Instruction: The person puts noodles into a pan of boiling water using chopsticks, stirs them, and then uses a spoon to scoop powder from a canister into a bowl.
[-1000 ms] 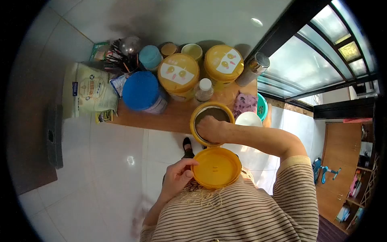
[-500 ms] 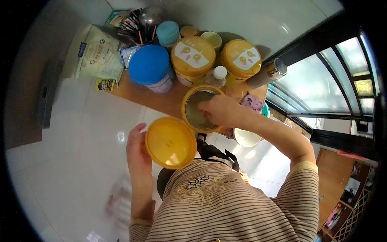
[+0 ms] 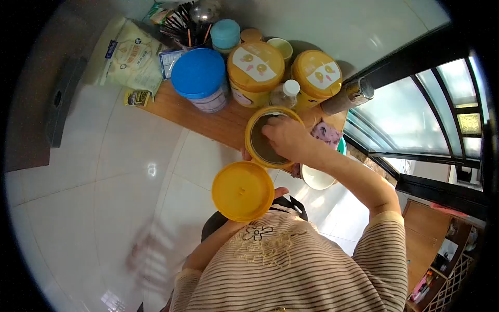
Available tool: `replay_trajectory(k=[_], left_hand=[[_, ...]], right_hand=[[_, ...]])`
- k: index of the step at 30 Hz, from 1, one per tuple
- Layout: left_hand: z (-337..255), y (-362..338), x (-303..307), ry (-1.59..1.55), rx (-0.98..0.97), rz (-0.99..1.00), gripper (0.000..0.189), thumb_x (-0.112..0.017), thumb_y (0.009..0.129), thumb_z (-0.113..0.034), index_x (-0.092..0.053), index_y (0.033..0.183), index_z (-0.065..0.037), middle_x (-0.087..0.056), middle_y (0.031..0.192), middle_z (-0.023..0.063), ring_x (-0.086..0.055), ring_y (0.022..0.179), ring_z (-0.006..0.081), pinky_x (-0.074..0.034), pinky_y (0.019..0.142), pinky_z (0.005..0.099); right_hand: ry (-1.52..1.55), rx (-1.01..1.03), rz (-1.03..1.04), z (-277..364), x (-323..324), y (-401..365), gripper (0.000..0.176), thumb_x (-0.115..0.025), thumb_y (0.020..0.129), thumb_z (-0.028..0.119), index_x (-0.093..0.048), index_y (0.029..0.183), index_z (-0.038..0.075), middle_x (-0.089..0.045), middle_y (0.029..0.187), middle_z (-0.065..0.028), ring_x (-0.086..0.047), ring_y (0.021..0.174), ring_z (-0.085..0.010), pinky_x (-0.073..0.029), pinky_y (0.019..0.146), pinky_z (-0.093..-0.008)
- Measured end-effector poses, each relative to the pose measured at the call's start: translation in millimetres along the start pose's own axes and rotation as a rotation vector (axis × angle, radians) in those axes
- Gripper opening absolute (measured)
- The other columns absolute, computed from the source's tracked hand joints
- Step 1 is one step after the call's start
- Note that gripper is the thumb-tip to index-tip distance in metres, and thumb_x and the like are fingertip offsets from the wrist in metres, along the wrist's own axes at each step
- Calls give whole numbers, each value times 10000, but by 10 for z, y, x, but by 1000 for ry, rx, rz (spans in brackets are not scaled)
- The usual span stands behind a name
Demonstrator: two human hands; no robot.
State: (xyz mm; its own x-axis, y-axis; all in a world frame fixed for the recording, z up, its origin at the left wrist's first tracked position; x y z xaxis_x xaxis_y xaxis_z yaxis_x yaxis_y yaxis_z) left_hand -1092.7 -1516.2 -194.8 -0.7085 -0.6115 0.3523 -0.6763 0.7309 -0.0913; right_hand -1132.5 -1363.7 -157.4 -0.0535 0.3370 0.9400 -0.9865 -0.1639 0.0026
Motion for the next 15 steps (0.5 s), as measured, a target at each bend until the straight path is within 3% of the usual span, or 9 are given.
replay_trajectory(k=[3,5,6,9,11,12,13,15], left_hand=[[-114,34,97,75,-146,-137,861,-743,728,-311,-232,1372,-55,-374,1314,109,-358,1206,258,-270,1024,381],[-49,-27,118,78,-139,-224,828,-691,771,-341,-215,1378,-41,-362,1333,112,-350,1222,251,-280,1014,376],[198,-94,36,28,-45,-220,746,-660,799,-336,-263,1354,-34,-404,1295,115,-379,1192,240,-311,987,367],[1747,-265,-613,-313,403,-12,405,-492,903,-322,-458,1148,-1,-551,1024,123,-507,965,213,-417,821,336],[897,-75,-74,-401,269,-293,388,-386,937,-343,-448,1087,10,-496,1007,103,-469,912,222,-376,806,336],[628,17,86,-482,331,-284,442,-347,952,-356,-404,1191,12,-447,1158,108,-422,1037,238,-322,901,343],[757,91,45,-592,397,-324,422,-391,939,-344,-429,1172,6,-479,1121,92,-447,1005,216,-349,876,333],[845,262,40,-816,520,-433,383,-477,914,-320,-478,1133,-6,-542,1046,58,-498,941,172,-404,826,312]], right_hand=[[-116,44,-124,110,101,-23,104,-568,701,94,-567,787,36,-565,817,-139,-579,758,-305,-487,671,-379],[-212,61,-109,142,156,-12,106,-570,688,89,-570,783,42,-569,816,-132,-579,758,-280,-492,663,-367],[-263,60,-66,137,163,-4,100,-571,683,87,-574,774,46,-574,807,-127,-579,757,-267,-495,658,-361],[-384,84,127,131,14,42,87,-579,668,86,-596,749,56,-588,769,-112,-588,740,-245,-501,643,-342],[-406,83,255,176,-72,103,80,-589,659,93,-616,729,62,-600,740,-103,-600,723,-244,-505,631,-332],[-394,65,310,217,-74,139,78,-595,656,99,-627,717,65,-607,726,-100,-608,714,-247,-506,623,-329],[-382,47,364,245,-85,163,76,-600,652,106,-638,706,67,-613,711,-96,-615,704,-251,-508,615,-326],[-350,74,263,261,-70,166,91,-601,653,113,-648,700,50,-628,713,-121,-632,710,-265,-513,619,-344]])
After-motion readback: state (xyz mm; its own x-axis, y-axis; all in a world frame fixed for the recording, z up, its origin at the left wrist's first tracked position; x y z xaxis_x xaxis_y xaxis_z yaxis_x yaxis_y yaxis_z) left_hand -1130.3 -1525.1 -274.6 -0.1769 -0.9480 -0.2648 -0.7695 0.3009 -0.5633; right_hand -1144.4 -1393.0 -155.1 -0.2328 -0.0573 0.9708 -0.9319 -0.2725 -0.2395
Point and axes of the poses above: each hand's wrist, its own y-axis towards the middle knuckle, its own x-axis out of the back of the hand, z = x × y, the point moved 5 cm from there along y, towards the middle knuckle
